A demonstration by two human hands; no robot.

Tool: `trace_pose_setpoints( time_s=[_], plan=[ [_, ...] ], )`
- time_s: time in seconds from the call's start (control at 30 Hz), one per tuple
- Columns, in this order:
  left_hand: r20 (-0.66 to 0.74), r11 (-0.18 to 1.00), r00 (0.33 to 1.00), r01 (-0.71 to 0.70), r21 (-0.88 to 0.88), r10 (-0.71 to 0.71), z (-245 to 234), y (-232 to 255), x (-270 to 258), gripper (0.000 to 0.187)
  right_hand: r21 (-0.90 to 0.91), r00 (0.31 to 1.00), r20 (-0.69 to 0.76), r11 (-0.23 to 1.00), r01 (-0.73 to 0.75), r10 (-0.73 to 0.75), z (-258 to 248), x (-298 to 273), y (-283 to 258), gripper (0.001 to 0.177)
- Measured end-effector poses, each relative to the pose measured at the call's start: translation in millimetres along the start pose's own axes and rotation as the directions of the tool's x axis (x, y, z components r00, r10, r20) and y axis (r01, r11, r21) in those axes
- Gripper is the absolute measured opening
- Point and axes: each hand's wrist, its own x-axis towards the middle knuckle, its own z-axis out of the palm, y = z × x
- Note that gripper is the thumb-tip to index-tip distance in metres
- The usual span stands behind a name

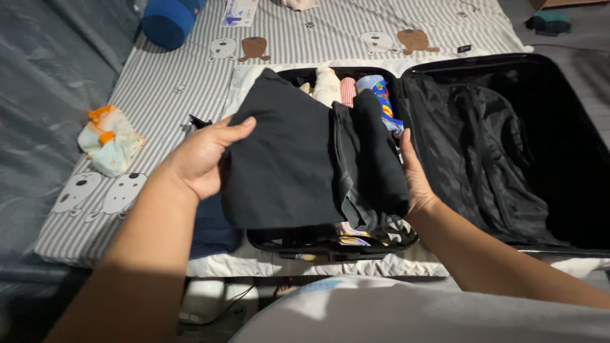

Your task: The person folds and places various clothing items into a green suitcase on a bed. They close and reopen the suitcase, then continue folding and arranging clothes inside.

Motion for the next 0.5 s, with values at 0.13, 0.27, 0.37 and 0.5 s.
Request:
trace_pose_setpoints(
  time_s=[0.13,0.27,0.37,0.5],
  plan=[
    [-0.089,0.998,0.995,0.047,0.043,-0.043,-5.4,-2.1,5.1,0.051,-0.356,0.950,-0.275,0.934,0.043,-0.148,-10.4,12.5,-8.7,0.062],
    [-0.364,0.989,0.920,0.137,-0.051,-0.146,-7.2,-26.1,23.1,0.074,-0.410,0.956,-0.272,0.912,-0.014,-0.108,-28.0,6.7,-16.6,0.056],
    [-0.268,0.988,0.951,0.147,-0.051,-0.155,-21.5,-36.8,28.2,0.076,-0.315,0.976,-0.201,0.949,0.015,-0.082,-39.7,-13.4,-29.9,0.058],
    [-0.324,0.983,0.929,0.182,-0.020,-0.179,-49.8,-51.8,32.2,0.081,-0.260,0.928,-0.361,0.966,0.000,-0.097,-45.1,-31.7,-29.4,0.066]
  ],
)
